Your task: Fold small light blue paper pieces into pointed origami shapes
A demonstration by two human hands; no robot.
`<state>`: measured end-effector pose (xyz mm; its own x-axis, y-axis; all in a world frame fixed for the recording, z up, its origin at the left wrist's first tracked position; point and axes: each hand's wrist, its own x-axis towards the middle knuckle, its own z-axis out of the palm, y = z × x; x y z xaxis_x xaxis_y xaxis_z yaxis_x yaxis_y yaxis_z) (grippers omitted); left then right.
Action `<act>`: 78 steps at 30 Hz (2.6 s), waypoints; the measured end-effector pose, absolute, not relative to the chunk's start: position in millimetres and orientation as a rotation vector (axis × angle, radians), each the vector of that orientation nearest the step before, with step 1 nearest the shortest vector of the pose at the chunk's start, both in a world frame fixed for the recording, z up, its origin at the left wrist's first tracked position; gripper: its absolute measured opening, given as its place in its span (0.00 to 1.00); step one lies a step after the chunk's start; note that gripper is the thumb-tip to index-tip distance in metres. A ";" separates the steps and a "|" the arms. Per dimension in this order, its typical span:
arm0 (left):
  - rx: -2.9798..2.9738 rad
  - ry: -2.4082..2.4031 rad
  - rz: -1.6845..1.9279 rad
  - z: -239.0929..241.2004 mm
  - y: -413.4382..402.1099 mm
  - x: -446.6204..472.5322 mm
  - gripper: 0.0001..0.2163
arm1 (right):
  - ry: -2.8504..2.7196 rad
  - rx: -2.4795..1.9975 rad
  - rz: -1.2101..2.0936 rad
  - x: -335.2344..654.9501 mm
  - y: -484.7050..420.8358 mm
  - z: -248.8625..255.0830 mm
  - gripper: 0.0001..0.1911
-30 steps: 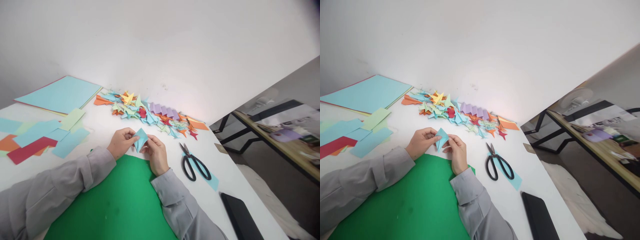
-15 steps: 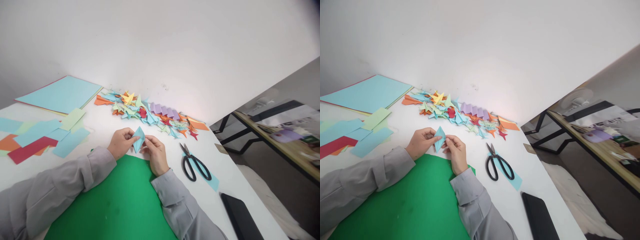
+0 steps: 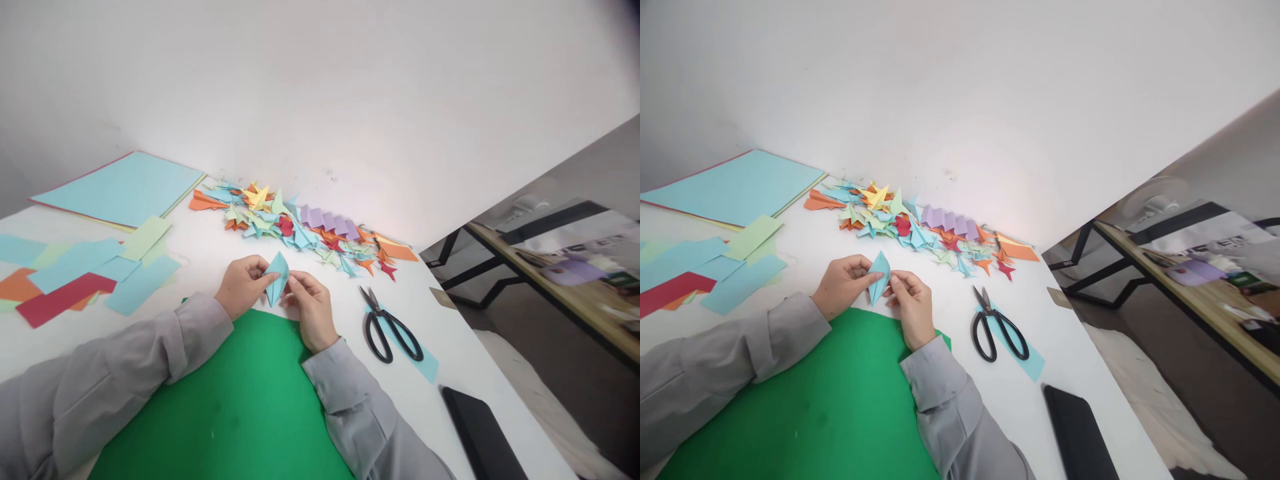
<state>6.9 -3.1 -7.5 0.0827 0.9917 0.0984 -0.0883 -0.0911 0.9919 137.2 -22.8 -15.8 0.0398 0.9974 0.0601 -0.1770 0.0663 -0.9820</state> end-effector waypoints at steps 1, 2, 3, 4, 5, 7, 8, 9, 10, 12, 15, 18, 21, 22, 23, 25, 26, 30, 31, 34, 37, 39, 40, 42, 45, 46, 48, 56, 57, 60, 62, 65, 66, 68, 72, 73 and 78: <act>1.253 1.036 1.252 -7.8 -3.1 6.8 0.07 | -1.064 -1.039 1.239 137.7 -22.5 -16.2 0.10; 1.253 1.038 1.253 -8.0 -3.2 6.8 0.07 | -1.049 -1.030 1.259 138.2 -22.1 -16.6 0.10; 1.256 1.043 1.253 -8.2 -3.3 6.8 0.07 | -1.038 -1.021 1.275 138.6 -21.7 -17.1 0.11; 1.261 1.051 1.254 -8.4 -3.4 6.8 0.08 | -1.034 -1.014 1.284 139.0 -21.4 -17.5 0.11; 1.270 1.059 1.256 -8.6 -3.5 6.8 0.08 | -1.037 -1.011 1.287 139.2 -21.2 -17.8 0.11; 1.289 1.078 1.264 -9.1 -3.5 6.8 0.09 | -1.048 -1.013 1.286 139.5 -20.9 -18.2 0.11; 1.296 1.087 1.269 -9.4 -3.5 6.9 0.09 | -1.054 -1.017 1.284 139.5 -20.9 -18.4 0.11; 1.302 1.095 1.274 -9.7 -3.3 6.9 0.09 | -1.057 -1.022 1.282 139.5 -20.9 -18.6 0.12; 1.306 1.100 1.279 -9.9 -3.2 7.0 0.10 | -1.058 -1.026 1.283 139.5 -20.9 -18.7 0.12; 1.306 1.108 1.289 -10.0 -2.8 7.2 0.10 | -1.059 -1.030 1.285 139.5 -20.9 -19.0 0.12; 1.283 1.131 1.303 -8.9 -2.6 7.5 0.11 | -1.062 -1.034 1.282 139.5 -21.0 -19.0 0.11; 1.266 1.146 1.291 -7.0 -3.5 7.3 0.12 | -1.076 -1.034 1.276 139.6 -21.1 -18.6 0.10; 1.274 1.176 1.253 -5.4 -5.4 6.7 0.12 | -1.086 -1.044 1.264 139.2 -21.4 -17.9 0.10; 1.281 1.191 1.241 -5.0 -6.0 6.7 0.12 | -1.089 -1.051 1.259 139.0 -21.6 -17.7 0.10; 1.288 1.203 1.234 -4.9 -6.5 6.7 0.12 | -1.095 -1.059 1.254 138.8 -21.8 -17.5 0.10; 1.298 1.205 1.222 -5.0 -7.1 7.0 0.11 | -1.112 -1.070 1.245 138.3 -22.1 -17.1 0.10; 1.295 1.196 1.217 -5.3 -7.2 7.2 0.10 | -1.122 -1.073 1.239 138.1 -22.3 -16.9 0.10; 1.271 1.148 1.212 -6.8 -7.0 8.1 0.08 | -1.161 -1.089 1.211 137.9 -22.7 -16.9 0.10; 1.277 1.140 1.219 -7.0 -7.0 8.1 0.08 | -1.167 -1.092 1.206 137.9 -22.7 -17.1 0.10; 1.292 1.113 1.241 -6.9 -7.1 8.1 0.07 | -1.158 -1.098 1.199 137.7 -22.7 -17.6 0.10; 1.291 1.086 1.252 -6.5 -7.2 8.0 0.06 | -1.135 -1.107 1.206 137.4 -22.9 -17.8 0.10; 1.290 1.073 1.254 -6.5 -7.2 8.1 0.06 | -1.131 -1.109 1.210 137.3 -23.1 -17.6 0.10; 1.286 1.067 1.251 -6.6 -7.2 8.1 0.06 | -1.132 -1.108 1.209 137.3 -23.2 -17.5 0.09; 1.276 1.056 1.239 -6.9 -7.1 8.2 0.06 | -1.139 -1.106 1.208 137.2 -23.4 -17.3 0.09; 1.272 1.046 1.224 -7.3 -7.2 8.0 0.06 | -1.144 -1.096 1.206 137.2 -23.5 -16.6 0.08; 1.274 1.045 1.221 -7.3 -7.2 7.7 0.06 | -1.144 -1.089 1.207 137.2 -23.4 -16.3 0.08; 1.286 1.044 1.224 -7.2 -7.3 7.1 0.06 | -1.145 -1.074 1.211 137.3 -23.2 -15.8 0.08; 1.347 1.019 1.258 -7.5 -5.5 6.5 0.05 | -1.138 -1.029 1.231 136.5 -23.2 -15.7 0.08; 1.360 1.017 1.263 -7.6 -5.5 6.4 0.05 | -1.137 -1.027 1.231 136.3 -23.5 -15.5 0.08; 1.391 0.999 1.262 -6.3 -6.8 5.4 0.03 | -1.140 -1.030 1.220 135.6 -24.3 -14.7 0.08; 1.401 0.966 1.244 -4.2 -8.4 4.4 0.02 | -1.139 -1.029 1.214 135.4 -24.5 -14.2 0.08; 1.428 0.911 1.212 -2.0 -10.2 3.9 0.03 | -1.135 -1.018 1.201 135.1 -24.4 -13.9 0.09; 1.438 0.905 1.206 -2.2 -10.3 4.1 0.04 | -1.134 -1.016 1.197 135.1 -24.3 -13.9 0.09; 1.450 0.911 1.208 -4.2 -9.5 5.0 0.05 | -1.137 -1.013 1.191 134.9 -24.1 -14.1 0.09; 1.443 0.928 1.227 -9.8 -6.1 6.5 0.04 | -1.144 -0.998 1.191 135.1 -23.5 -14.7 0.11; 1.436 0.929 1.225 -10.4 -5.5 6.5 0.04 | -1.148 -0.999 1.192 135.2 -23.3 -14.8 0.12; 1.396 0.957 1.183 -7.6 -5.4 5.5 0.06 | -1.147 -1.028 1.183 135.7 -22.9 -15.3 0.11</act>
